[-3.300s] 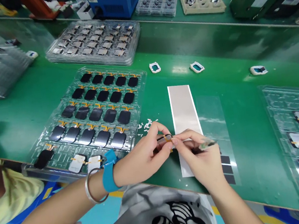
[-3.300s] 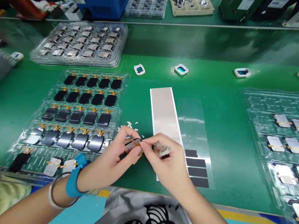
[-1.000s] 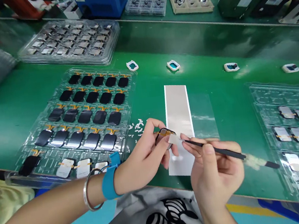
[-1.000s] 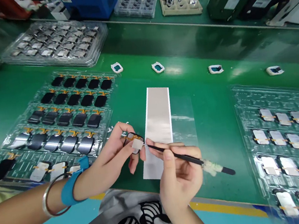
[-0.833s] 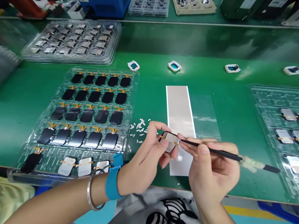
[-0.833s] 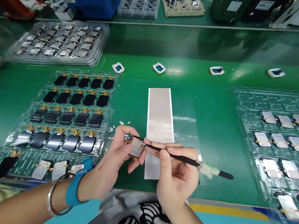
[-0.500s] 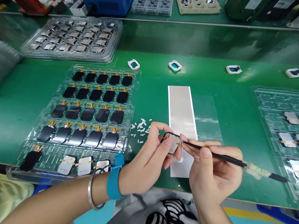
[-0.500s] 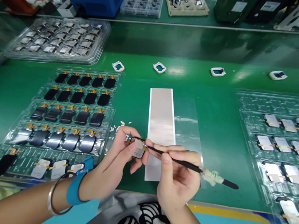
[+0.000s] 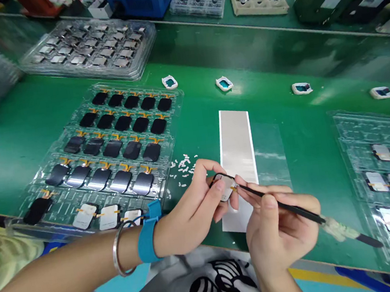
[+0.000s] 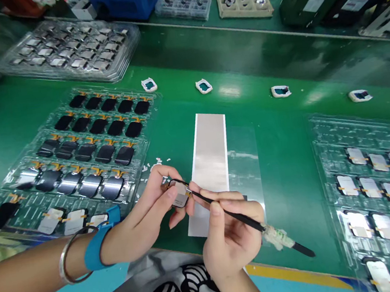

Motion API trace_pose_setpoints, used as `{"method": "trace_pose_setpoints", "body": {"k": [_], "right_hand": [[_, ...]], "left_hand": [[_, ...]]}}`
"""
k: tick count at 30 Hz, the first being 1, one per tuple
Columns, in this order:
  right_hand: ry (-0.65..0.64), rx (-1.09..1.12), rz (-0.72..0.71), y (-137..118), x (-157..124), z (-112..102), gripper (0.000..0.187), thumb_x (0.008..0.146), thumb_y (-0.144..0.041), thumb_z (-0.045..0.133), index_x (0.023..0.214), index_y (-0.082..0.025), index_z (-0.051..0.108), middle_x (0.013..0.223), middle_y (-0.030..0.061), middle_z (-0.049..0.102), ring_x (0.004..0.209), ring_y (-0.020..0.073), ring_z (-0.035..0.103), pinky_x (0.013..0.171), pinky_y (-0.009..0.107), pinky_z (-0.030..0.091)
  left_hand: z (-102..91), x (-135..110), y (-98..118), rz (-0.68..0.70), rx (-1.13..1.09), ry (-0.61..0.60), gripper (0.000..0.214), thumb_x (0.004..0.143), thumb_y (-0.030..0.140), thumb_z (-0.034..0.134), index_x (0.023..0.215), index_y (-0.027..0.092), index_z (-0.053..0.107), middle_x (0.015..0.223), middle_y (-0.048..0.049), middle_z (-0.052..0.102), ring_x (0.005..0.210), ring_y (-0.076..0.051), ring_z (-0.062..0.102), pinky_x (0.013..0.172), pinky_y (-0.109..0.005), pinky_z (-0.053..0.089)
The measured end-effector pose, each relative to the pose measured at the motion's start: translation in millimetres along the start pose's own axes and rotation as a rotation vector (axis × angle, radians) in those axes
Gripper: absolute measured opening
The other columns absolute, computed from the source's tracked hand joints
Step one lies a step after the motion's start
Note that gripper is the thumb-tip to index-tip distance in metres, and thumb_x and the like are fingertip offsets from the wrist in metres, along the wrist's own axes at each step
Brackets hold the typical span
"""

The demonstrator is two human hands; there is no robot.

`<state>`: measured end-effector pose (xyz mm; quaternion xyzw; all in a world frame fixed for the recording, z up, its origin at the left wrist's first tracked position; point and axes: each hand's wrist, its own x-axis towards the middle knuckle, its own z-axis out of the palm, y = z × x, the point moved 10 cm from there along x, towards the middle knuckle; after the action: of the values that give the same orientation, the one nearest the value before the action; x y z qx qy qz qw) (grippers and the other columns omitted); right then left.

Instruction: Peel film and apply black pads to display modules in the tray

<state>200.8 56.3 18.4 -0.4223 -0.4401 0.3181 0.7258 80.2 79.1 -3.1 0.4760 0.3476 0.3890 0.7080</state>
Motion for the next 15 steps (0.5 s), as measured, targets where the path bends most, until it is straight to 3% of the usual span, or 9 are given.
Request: {"method": "trace_pose_setpoints", "body": {"k": [8,12,15], "right_hand": [[0.008,0.053,-0.074,-3.0,1.1,-0.1,0.020,0.087,0.001,0.053,0.097,-0.016,0.055,0.089,0.0035,0.068,0.084,0.0190,0.073,0.074,0.038,0.067],[-0.022,0.070,0.003,2.6,0.8,2.6,0.019,0.088,-0.002,0.052,0.097,-0.018,0.055,0.088,0.0034,0.067,0.084,0.0189,0.072,0.070,0.038,0.067],[0.012,0.055,0.058,4.0,5.9,-8.6,0.015,0.088,-0.006,0.054,0.096,-0.018,0.054,0.087,0.0031,0.066,0.081,0.0181,0.071,0.066,0.038,0.067]], "left_hand": [[-3.2,2.3,-3.4,0.001,0.034,0.039,0.010,0.106,0.031,0.027,0.103,0.023,0.033,0.080,0.0043,0.053,0.054,-0.005,0.040,0.053,-0.020,0.037],[-9.9,2.6,-6.7,-0.002,0.055,0.082,0.011,0.104,0.033,0.033,0.100,0.023,0.034,0.074,0.0055,0.053,0.050,-0.005,0.038,0.046,-0.018,0.032],[-18.5,4.2,-6.6,-0.008,0.130,0.124,0.011,0.102,0.029,0.040,0.096,0.022,0.035,0.066,0.0074,0.050,0.051,-0.005,0.038,0.047,-0.018,0.031]]}}
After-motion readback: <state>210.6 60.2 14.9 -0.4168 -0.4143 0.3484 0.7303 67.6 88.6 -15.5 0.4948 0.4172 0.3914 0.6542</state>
